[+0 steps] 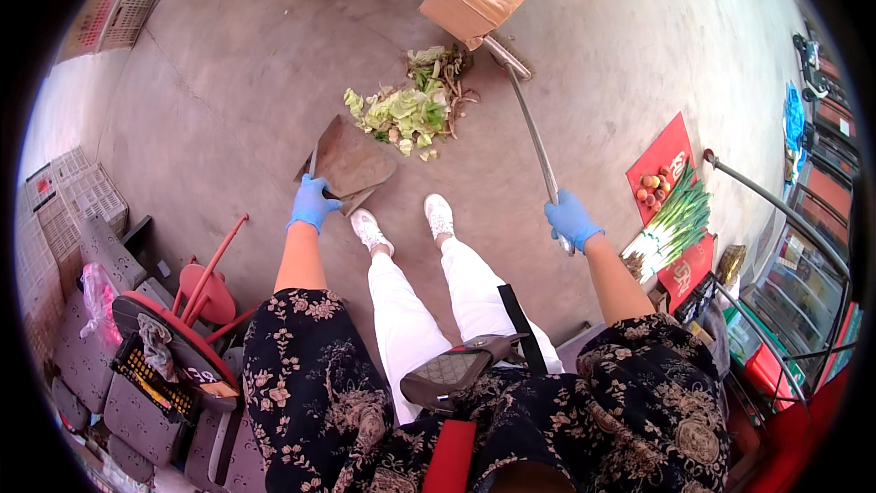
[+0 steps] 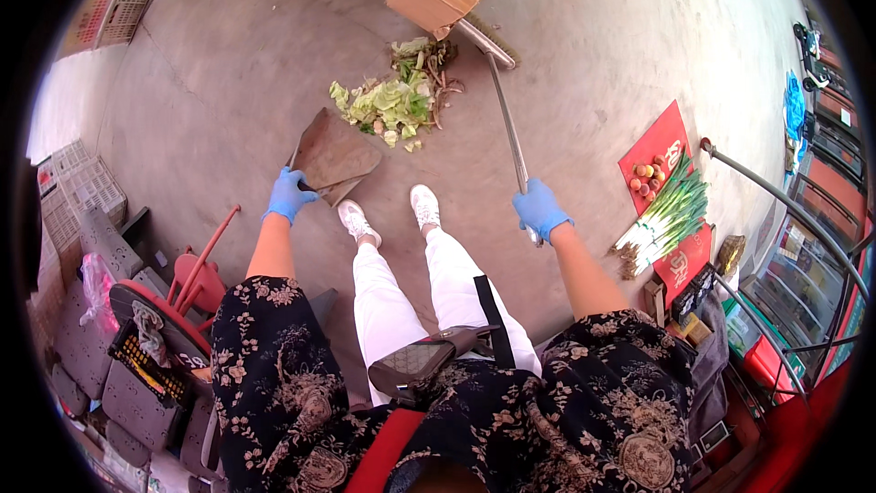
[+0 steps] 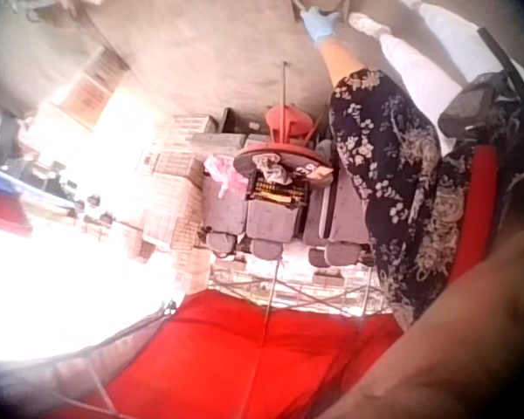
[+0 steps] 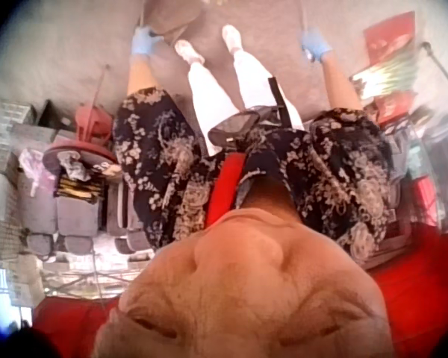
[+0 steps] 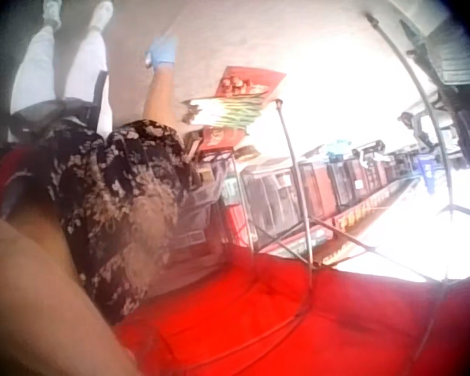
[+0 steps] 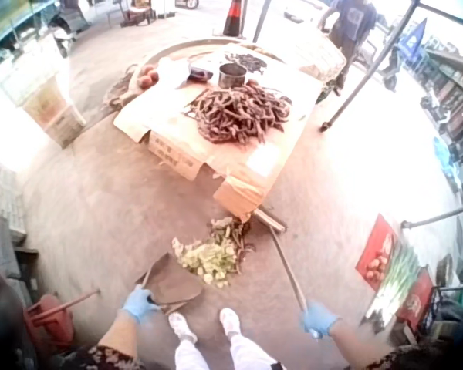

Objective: The person gathers vegetable scraps by hand into a plastic bag, dumps them into a bin, and then uses a broom and a metal dustpan to sweep remaining debris from the concrete floor.

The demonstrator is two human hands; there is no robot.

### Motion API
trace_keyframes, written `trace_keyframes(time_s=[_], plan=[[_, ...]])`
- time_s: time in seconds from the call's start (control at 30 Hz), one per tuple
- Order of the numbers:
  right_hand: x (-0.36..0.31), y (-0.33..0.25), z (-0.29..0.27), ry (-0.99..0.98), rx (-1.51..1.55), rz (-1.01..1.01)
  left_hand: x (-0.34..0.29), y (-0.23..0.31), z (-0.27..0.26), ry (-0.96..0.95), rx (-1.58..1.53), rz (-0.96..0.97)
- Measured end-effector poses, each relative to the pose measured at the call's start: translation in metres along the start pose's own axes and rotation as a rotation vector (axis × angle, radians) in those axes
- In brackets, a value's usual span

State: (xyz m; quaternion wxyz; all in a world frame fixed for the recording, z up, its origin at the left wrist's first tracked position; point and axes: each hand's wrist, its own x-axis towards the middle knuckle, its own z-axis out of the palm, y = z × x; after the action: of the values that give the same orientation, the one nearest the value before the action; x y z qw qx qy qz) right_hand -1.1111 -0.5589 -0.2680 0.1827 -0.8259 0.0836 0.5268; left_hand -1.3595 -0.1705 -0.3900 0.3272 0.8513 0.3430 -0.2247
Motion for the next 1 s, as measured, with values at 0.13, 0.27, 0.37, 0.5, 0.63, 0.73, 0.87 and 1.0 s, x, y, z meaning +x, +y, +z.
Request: trace_keyframes(time_s=[0.13, 0.27, 0.37, 0.5, 0.63, 0.73, 0.87, 1.0], plan=[[0.013, -0.046, 0.025, -0.044, -0.124, 0.055, 0.019, -0.028, -0.009, -0.025, 0.030, 0.005], [0.005, -0.049, 0.084, -0.087, -0.343, 0.052, 0.041, -0.042, -0.038, -0.105, 0.013, 0.107], [-0.023, -0.045, 0.117, -0.116, -0.443, 0.021, 0.050, -0.037, -0.051, -0.137, 0.063, 0.214], [-0.055, -0.035, 0.146, -0.176, -0.550, -0.009, 0.059, -0.017, -0.060, -0.153, 0.105, 0.340], [-0.087, -0.025, 0.159, -0.167, -0.562, -0.030, 0.057, -0.026, -0.059, -0.204, 0.145, 0.293], [-0.107, -0.006, 0.148, -0.075, -0.473, -0.095, 0.049, -0.051, -0.043, -0.176, 0.098, 0.261], [-0.138, 0.012, 0.136, 0.069, -0.209, -0.070, 0.038, -0.040, -0.038, -0.232, 0.187, 0.236], [-0.130, 0.025, 0.124, 0.136, -0.006, 0.097, 0.016, -0.016, -0.031, 0.124, 0.427, 0.064]])
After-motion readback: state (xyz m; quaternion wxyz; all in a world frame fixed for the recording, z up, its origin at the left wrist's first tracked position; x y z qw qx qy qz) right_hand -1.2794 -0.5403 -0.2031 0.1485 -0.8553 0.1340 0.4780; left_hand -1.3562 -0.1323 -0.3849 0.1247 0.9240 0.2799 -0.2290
